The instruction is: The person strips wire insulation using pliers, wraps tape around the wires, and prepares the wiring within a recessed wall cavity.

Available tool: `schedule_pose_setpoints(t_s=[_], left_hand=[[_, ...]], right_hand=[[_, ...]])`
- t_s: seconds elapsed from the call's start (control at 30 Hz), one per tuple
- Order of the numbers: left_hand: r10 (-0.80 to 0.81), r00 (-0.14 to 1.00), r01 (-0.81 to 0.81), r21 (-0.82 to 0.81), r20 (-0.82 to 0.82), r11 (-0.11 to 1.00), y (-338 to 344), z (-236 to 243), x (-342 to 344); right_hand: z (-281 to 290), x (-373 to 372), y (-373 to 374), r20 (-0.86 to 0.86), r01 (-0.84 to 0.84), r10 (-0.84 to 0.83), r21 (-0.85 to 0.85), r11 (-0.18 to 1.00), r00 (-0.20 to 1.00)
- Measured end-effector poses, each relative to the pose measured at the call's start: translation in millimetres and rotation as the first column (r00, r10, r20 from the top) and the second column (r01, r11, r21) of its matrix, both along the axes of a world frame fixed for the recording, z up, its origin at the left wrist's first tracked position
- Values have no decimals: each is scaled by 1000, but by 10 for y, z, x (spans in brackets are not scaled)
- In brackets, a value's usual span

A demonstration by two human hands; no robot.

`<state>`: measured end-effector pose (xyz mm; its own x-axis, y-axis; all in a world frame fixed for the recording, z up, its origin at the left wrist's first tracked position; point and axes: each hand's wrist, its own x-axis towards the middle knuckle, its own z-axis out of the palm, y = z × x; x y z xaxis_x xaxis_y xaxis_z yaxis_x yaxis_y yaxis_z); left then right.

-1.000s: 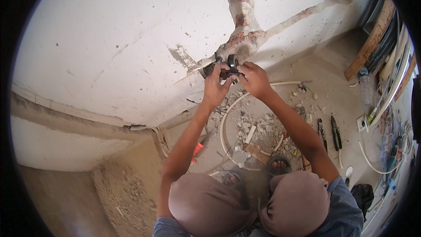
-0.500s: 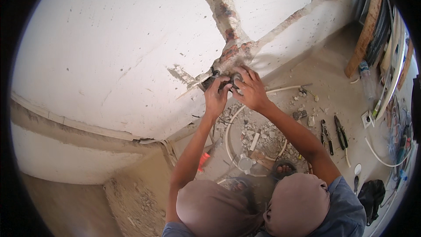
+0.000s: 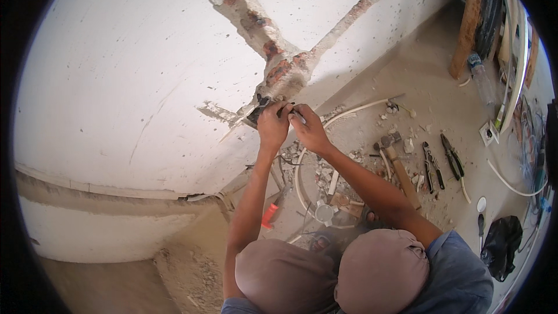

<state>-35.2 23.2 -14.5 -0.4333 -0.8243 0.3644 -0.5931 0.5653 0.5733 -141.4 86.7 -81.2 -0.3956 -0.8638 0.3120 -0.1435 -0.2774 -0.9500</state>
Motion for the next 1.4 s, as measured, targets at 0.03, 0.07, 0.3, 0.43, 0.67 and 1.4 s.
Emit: schedule_pose_setpoints(t_s=[0.03, 0.07, 0.3, 0.43, 0.67, 1.4], left_hand=[[1, 999, -2, 27, 35, 1000, -6, 3, -10], [6, 999, -8, 39, 42, 999, -14, -26, 10], [23, 998, -22, -34, 55, 999, -1, 30, 82], [-187, 982, 182, -117, -33, 976, 36, 25, 71], [-121, 989, 134, -155, 89, 979, 102, -86, 109], [-253, 967, 241, 412, -26, 879, -190, 67, 186]], right_hand=[[35, -26, 29, -127, 45, -40, 35, 998, 991], [58, -14, 83, -115, 6, 0, 54, 998, 993], [161, 395, 1286, -149, -511, 492, -156, 845, 858], [-621, -951, 1251, -386, 66, 1, 163, 984, 922], [-1060, -2521, 1882, -556, 473, -268, 264, 841, 787], [-1180, -3527, 2172, -919, 685, -235, 50, 727, 316]])
